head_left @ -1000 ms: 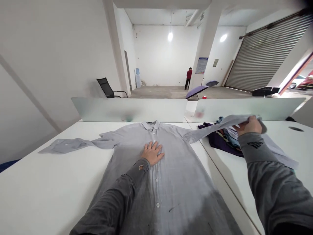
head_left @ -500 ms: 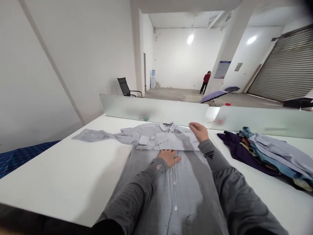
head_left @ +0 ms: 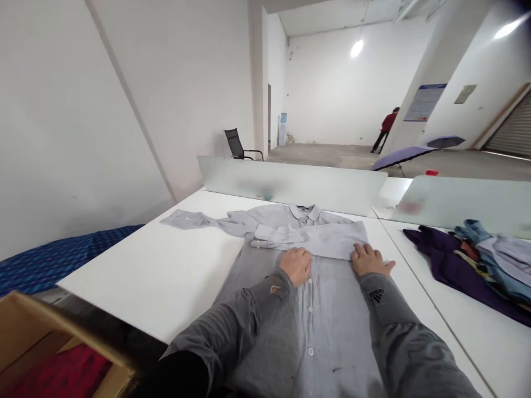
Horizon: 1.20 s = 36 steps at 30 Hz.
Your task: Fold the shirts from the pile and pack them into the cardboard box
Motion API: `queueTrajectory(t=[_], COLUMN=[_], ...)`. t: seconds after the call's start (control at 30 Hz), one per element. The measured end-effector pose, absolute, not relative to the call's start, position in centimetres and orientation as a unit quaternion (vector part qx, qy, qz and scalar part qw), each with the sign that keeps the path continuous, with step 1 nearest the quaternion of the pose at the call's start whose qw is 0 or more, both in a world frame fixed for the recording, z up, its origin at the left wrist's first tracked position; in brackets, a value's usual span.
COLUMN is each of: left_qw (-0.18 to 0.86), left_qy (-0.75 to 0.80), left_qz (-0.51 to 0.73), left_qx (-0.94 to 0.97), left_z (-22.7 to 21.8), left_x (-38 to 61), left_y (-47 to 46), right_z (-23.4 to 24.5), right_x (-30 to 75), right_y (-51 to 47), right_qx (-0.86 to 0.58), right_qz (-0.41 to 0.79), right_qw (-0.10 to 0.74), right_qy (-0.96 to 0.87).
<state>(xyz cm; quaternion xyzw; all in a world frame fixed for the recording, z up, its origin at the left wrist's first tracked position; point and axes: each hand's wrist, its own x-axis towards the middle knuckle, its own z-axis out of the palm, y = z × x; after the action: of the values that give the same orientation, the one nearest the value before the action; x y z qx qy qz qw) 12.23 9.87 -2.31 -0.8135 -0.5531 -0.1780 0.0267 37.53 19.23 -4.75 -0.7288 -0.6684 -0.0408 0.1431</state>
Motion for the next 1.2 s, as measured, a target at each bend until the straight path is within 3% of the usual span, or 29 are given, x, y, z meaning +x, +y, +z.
queueTrajectory(t=[0.1,0.27,0.43,0.6,0.83,1.07,1.2], left_qw=[0.065,-0.028,-0.032,0.009,0.007,-0.061,-0.037], left_qy=[-0.594,-0.637,-0.637,-0.782,-0.896,-0.928,-0.931], left_qz=[-0.189,-0.125,-0.258,-0.316,-0.294,-0.243,-0.221], left_qx=[-0.779,-0.76,-0.726,-0.537,-0.332,-0.276,-0.289], left_z=[-2.0,-3.4,-4.0,-2.1,-0.1,0.1,0.4], left_x=[9.6,7.2,6.7,-0.9,-14.3,-17.6,-19.0], left_y=[10.5,12.4,13.4,13.6,13.9,16.8,16.6], right_z=[-4.5,-3.7,-3.1,-3.4,-5.0,-4.9,-4.9], right_x=[38.0,35.8,27.6,20.9,19.9,20.3,20.2], right_y=[19.3,18.5,17.1,16.8,16.9,16.7,16.5], right_qx=[-0.754,-0.664,-0.515,-0.422,-0.418,-0.411,-0.406], right_qz=[-0.069,-0.141,-0.089,-0.091,-0.06,-0.033,-0.024], right_qw=[0.152,0.206,0.139,0.091,0.061,0.081,0.089], right_qy=[-0.635,-0.705,-0.841,-0.897,-0.905,-0.907,-0.909])
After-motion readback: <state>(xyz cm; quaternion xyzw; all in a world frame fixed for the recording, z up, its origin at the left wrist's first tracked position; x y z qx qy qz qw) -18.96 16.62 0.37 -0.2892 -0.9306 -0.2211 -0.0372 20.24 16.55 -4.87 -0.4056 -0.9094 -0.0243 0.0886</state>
